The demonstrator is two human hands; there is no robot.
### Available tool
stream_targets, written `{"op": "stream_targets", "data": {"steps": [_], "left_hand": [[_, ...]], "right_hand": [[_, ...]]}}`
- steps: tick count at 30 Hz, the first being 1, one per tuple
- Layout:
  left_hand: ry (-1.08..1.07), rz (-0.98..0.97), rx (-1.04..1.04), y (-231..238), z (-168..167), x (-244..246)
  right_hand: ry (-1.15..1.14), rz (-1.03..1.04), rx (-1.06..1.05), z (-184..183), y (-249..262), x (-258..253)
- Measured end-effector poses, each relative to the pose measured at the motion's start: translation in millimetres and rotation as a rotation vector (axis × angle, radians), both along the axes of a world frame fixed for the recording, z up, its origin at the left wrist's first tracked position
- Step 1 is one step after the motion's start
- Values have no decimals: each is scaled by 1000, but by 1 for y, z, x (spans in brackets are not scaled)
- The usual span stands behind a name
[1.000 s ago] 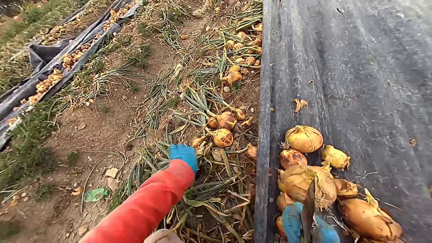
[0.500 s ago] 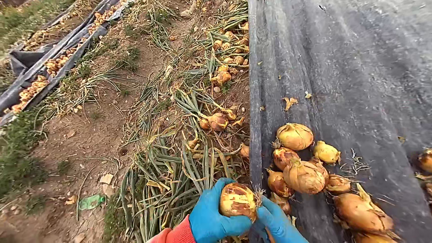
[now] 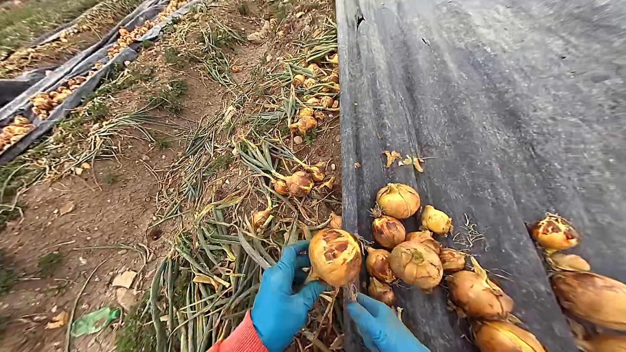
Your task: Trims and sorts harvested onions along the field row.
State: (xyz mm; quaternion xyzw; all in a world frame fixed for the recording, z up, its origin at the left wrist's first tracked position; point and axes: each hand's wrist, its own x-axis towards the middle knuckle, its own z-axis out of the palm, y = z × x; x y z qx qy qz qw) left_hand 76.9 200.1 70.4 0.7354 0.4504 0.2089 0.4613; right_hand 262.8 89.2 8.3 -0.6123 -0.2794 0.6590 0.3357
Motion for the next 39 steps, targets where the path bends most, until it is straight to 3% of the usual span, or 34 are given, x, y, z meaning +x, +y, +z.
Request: {"op": "stream_targets", "data": {"steps": [5, 8, 9, 11, 13, 16, 19, 23, 27, 29, 33, 35, 37, 39], "left_hand": [[388, -404, 235, -42, 23, 42], [926, -429, 183, 13, 11, 58], [1099, -379, 177, 43, -10, 57], [1214, -332, 256, 88, -41, 60], [1133, -427, 249, 107, -50, 88], [946, -685, 216, 107, -93, 128], [772, -597, 85, 102, -108, 116], [141, -21, -437, 52, -66, 47], [-188, -79, -658, 3, -14, 18], [-133, -142, -630, -1, -1, 14], [416, -188, -14, 18, 7, 16], [569, -75, -80, 38, 2, 20], [411, 4, -140, 44, -3, 17], [235, -132, -108, 28, -1, 21]], "right_hand": [[232, -231, 166, 14, -11, 2], [217, -395, 303, 8, -17, 12], [186, -470, 367, 6, -18, 21], [24, -549, 462, 7, -10, 48], [-120, -456, 364, 10, -2, 58], [-84, -298, 145, 13, 5, 47], [-90, -332, 59, 5, 4, 34], [-191, -256, 4, -9, 9, 28], [-85, -39, 158, 6, 28, 10], [-20, -28, 256, 7, 31, 3], [-89, -60, 337, -5, 23, 0], [-118, -167, 295, -6, 18, 2], [-168, -205, 149, -6, 20, 9], [-147, -81, 14, -5, 23, 15]]}}
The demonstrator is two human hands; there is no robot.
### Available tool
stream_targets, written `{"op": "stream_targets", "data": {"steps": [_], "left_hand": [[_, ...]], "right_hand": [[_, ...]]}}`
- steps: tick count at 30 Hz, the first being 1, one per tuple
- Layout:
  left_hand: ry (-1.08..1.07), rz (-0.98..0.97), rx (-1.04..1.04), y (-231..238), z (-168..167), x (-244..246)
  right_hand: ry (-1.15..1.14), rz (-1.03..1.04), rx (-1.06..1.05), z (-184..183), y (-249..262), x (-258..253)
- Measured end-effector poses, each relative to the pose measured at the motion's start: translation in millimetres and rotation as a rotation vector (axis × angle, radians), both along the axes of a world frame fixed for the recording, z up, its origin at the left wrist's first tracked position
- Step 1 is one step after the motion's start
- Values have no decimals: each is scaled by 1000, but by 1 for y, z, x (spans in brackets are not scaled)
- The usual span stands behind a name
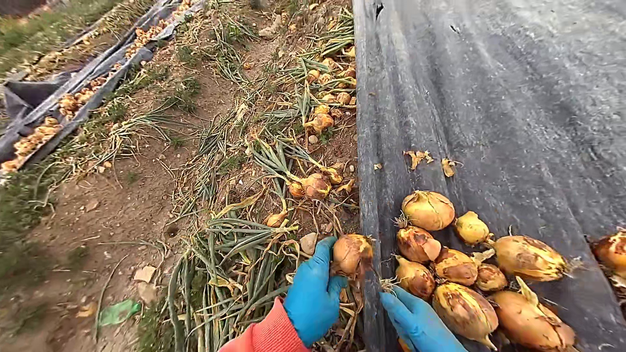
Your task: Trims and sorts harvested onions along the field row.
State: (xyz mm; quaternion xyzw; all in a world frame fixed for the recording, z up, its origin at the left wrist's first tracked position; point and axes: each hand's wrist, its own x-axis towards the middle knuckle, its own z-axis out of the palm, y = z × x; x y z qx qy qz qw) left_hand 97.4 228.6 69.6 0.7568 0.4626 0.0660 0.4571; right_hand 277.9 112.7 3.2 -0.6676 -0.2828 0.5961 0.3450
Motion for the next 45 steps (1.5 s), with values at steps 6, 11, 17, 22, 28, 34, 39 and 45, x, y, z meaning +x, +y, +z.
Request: {"op": "stream_targets", "data": {"steps": [6, 11, 17, 22, 28, 34, 39, 45], "left_hand": [[397, -419, 88, -32, 31, 37], [1090, -530, 249, 118, -21, 7], [1193, -702, 120, 178, -53, -29], [712, 11, 78, 142, -23, -57], [-184, -90, 274, 21, -10, 16], [275, -471, -43, 25, 18, 47], [1226, -312, 264, 133, 10, 71], [794, -268, 373, 202, -71, 68]], "right_hand": [[377, -213, 131, 13, 1, -4], [241, -338, 433, 1, 2, 31], [206, -221, 88, 8, 12, 26], [220, -103, -51, -8, 24, -3], [348, -168, 132, -10, 46, -17], [547, -342, 241, -1, 34, 3], [319, -525, 514, -3, 31, 26], [110, -395, 199, 8, 48, 35]]}}
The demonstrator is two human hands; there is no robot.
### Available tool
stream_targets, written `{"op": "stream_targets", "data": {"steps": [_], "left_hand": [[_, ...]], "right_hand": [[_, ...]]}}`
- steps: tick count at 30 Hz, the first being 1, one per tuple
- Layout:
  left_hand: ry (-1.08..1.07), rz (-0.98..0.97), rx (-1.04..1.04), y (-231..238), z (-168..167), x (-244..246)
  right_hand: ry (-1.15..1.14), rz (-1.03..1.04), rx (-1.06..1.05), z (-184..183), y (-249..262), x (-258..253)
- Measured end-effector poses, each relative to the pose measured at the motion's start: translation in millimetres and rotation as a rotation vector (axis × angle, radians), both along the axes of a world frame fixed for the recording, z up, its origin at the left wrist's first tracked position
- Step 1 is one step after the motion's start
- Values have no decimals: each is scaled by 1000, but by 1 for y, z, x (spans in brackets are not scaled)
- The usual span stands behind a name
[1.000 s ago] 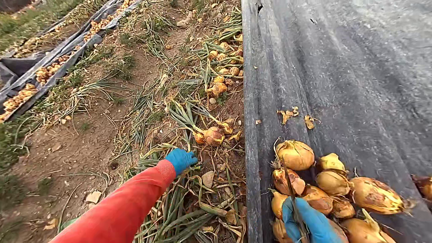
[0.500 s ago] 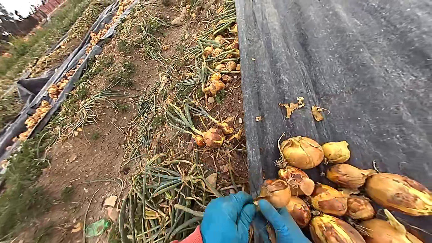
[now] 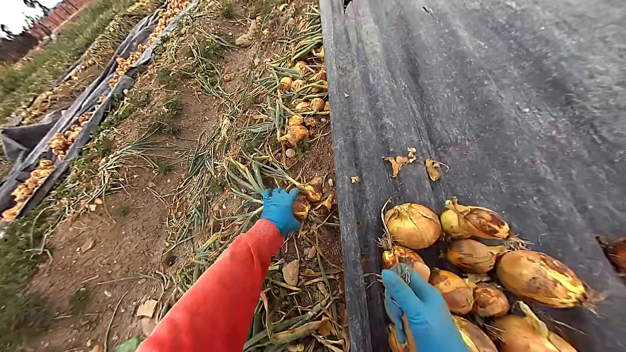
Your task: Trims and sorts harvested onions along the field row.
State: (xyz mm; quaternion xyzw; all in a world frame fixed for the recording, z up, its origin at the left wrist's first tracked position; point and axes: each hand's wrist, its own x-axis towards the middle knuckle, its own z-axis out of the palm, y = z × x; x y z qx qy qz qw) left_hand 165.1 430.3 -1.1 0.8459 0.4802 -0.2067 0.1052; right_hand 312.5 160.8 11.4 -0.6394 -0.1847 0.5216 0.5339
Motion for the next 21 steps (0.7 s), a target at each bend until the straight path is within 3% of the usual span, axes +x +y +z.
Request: {"op": "stream_targets", "data": {"steps": [3, 6, 10, 12, 14, 15, 17, 18, 20, 21], "left_hand": [[-413, 167, -201, -51, 29, -10], [-736, 173, -543, -128, 66, -14], [-594, 182, -760, -150, 87, -16], [-471, 29, -531, -143, 91, -16], [-382, -102, -27, -134, 88, -14], [-364, -62, 125, -124, 86, -14], [-458, 74, 151, -115, 92, -14], [-579, 53, 97, -120, 94, -13], [-721, -136, -62, -147, 97, -5], [-696, -251, -119, -162, 99, 4]], "right_hand": [[134, 97, -163, -14, 8, -5], [277, 148, 2, -15, -1, -9], [296, 228, 139, -14, -12, -6], [312, 216, 133, -16, -15, -11], [279, 145, 117, -15, -18, -15], [245, 97, 100, -13, -17, -15], [215, 82, 7, -16, -9, -9], [212, 142, -40, -19, -6, -7], [237, 224, -26, -20, -9, -8], [264, 168, 43, -18, -13, -8]]}}
